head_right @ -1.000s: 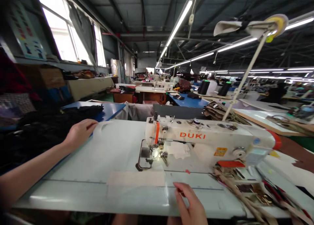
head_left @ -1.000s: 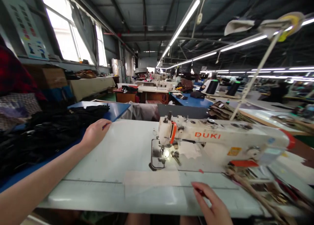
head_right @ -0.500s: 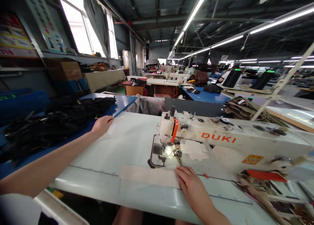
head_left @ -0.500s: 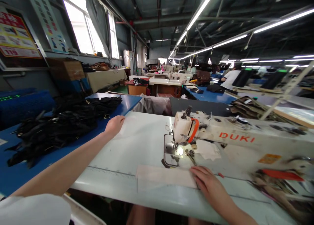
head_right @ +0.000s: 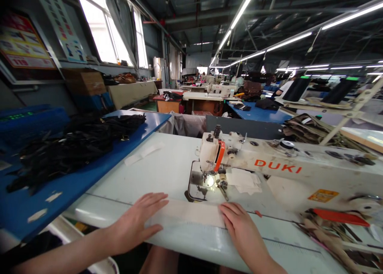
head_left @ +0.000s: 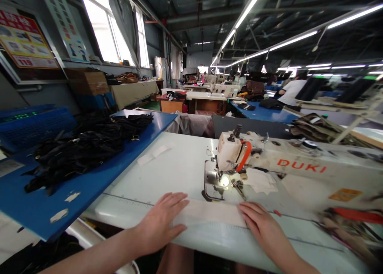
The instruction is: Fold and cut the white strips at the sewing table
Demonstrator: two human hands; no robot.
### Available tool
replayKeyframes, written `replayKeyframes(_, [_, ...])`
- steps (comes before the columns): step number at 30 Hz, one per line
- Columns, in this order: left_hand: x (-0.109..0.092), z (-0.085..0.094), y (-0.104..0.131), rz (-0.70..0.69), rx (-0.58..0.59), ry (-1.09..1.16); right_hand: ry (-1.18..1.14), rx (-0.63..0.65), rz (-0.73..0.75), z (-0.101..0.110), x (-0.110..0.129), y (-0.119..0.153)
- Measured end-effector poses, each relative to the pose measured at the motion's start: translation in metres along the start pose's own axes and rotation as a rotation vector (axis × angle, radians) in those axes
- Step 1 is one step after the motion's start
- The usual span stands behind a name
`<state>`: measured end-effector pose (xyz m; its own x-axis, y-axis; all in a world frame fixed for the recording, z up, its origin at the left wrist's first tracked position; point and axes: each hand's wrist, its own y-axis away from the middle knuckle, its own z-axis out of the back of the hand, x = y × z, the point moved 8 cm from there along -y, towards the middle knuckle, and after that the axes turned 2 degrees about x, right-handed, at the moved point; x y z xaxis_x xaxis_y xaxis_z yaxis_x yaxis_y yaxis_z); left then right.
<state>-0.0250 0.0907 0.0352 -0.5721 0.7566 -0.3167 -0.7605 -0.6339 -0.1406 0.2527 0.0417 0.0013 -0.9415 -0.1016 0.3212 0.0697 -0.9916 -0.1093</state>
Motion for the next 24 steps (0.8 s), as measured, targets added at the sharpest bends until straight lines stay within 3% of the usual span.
replayKeyframes(3, [-0.006,-0.022,0.009,0.04,0.029,-0.003,0.019,-0.037,0.029,0.003,0.005,0.005])
replayKeyframes(7, [0.008,-0.029,0.003,0.118,0.073,0.025,0.032,-0.087,0.071,0.006,0.011,0.013])
replayKeyframes(12, [0.008,-0.018,-0.006,0.075,0.097,0.07,-0.009,-0.071,0.072,0.005,0.013,0.023])
replayKeyframes(16, [0.009,-0.008,-0.017,0.043,0.096,0.09,-0.107,-0.029,-0.008,0.003,0.01,0.025])
replayKeyframes(24, [0.008,-0.002,-0.031,-0.005,0.167,0.128,-0.127,0.149,-0.139,0.003,0.016,0.008])
